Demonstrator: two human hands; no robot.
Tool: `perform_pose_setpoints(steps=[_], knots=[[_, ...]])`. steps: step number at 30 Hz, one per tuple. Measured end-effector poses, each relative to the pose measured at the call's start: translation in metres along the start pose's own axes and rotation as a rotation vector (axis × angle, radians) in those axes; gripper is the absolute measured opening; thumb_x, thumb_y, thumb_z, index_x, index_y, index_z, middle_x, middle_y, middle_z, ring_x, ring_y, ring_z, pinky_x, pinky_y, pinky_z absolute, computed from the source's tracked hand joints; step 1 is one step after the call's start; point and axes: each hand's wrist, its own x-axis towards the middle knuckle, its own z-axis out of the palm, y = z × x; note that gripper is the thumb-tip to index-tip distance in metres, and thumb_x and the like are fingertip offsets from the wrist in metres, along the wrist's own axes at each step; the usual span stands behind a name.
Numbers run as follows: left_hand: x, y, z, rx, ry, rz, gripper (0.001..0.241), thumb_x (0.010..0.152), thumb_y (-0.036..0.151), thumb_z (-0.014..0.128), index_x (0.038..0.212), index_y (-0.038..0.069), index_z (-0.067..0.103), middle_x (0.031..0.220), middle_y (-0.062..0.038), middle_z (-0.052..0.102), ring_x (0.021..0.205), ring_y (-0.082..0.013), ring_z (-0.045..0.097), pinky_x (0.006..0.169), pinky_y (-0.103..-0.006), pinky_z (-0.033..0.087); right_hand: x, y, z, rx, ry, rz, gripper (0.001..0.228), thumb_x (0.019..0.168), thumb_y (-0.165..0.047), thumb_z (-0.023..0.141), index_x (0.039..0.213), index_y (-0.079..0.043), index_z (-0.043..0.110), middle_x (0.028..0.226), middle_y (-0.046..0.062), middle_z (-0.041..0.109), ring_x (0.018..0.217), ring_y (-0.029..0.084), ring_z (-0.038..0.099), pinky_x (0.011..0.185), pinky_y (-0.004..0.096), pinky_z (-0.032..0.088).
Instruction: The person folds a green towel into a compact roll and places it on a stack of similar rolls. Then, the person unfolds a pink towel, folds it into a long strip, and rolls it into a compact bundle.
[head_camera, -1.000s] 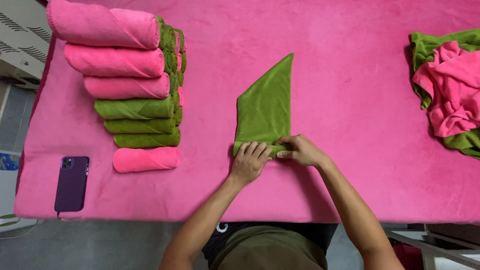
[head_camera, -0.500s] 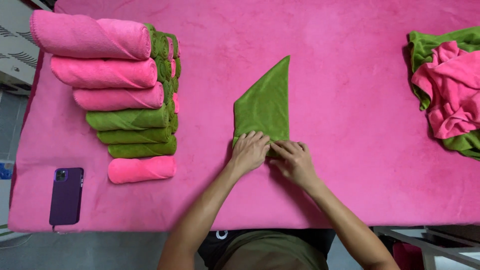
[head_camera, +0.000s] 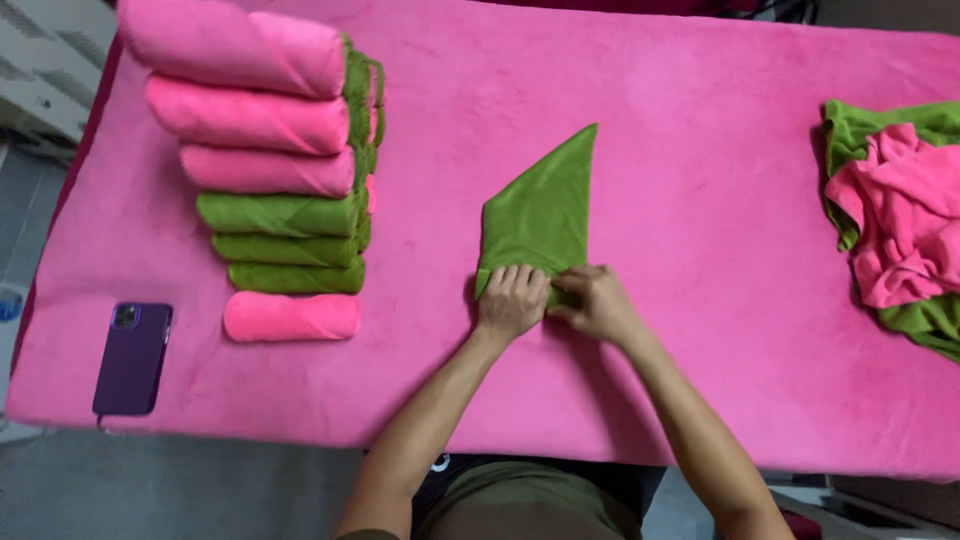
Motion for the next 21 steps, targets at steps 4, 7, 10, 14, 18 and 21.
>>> perform_pose_setpoints(steps=[4, 7, 10, 14, 18, 21], knots=[[-0.009, 0.002, 0.014, -0.025, -0.004, -0.045, 0.019, 0.091, 0.023, 0.055, 0.074, 0.016, 0.060, 0.073, -0.008, 0.053, 0.067, -0.0268, 0.059, 0.069, -0.0411, 0.047, 0.075, -0.050, -0.062, 0.247, -0.155, 0.050, 0.012, 0.084, -0.009, 0.075, 0.095, -0.005, 0.075, 0.090, 0.021, 0.075, 0.094, 0.050, 0.070, 0.082, 0.058, 0.050], [-0.013, 0.006, 0.008, -0.166, -0.066, -0.077, 0.024, 0.089, 0.026, 0.055, 0.073, 0.012, 0.067, 0.064, -0.012, 0.058, 0.065, -0.0300, 0.062, 0.079, -0.0483, 0.046, 0.128, -0.070, -0.041, 0.075, -0.216, -0.089, 0.019, 0.096, -0.005, 0.064, 0.109, -0.011, 0.076, 0.108, 0.014, 0.076, 0.106, 0.044, 0.067, 0.085, 0.055, 0.049], [0.002, 0.003, -0.015, -0.259, -0.328, -0.156, 0.044, 0.092, 0.024, 0.040, 0.061, 0.014, 0.070, 0.063, -0.014, 0.071, 0.073, -0.0312, 0.073, 0.100, -0.0478, 0.041, 0.162, -0.065, 0.004, -0.300, -0.483, -0.204, 0.036, 0.088, -0.022, 0.079, 0.124, -0.019, 0.074, 0.128, 0.003, 0.067, 0.125, 0.031, 0.055, 0.104, 0.051, 0.048], [-0.008, 0.010, -0.016, -0.268, -0.267, -0.177, 0.034, 0.092, 0.019, 0.043, 0.069, 0.009, 0.066, 0.062, -0.016, 0.065, 0.064, -0.0313, 0.068, 0.086, -0.0478, 0.044, 0.185, -0.037, 0.037, -0.552, -0.654, -0.279, 0.039, 0.080, -0.047, 0.083, 0.114, -0.030, 0.074, 0.132, -0.002, 0.057, 0.131, 0.026, 0.047, 0.113, 0.047, 0.043], [-0.019, 0.014, -0.015, -0.224, -0.234, -0.140, 0.027, 0.094, 0.022, 0.045, 0.080, 0.009, 0.064, 0.064, -0.013, 0.060, 0.056, -0.0302, 0.063, 0.068, -0.0458, 0.044, 0.203, -0.023, 0.058, -0.604, -0.723, -0.276, 0.030, 0.085, -0.063, 0.073, 0.082, -0.034, 0.063, 0.093, -0.012, 0.068, 0.131, 0.014, 0.054, 0.127, 0.046, 0.023], [-0.023, 0.015, -0.006, -0.220, -0.224, -0.168, 0.028, 0.096, 0.027, 0.048, 0.079, 0.011, 0.064, 0.064, -0.010, 0.060, 0.057, -0.0289, 0.063, 0.067, -0.0449, 0.043, 0.216, -0.035, 0.044, -0.512, -0.784, -0.226, 0.021, 0.084, -0.054, 0.078, 0.090, -0.036, 0.068, 0.098, -0.016, 0.076, 0.132, 0.012, 0.058, 0.130, 0.050, 0.017]])
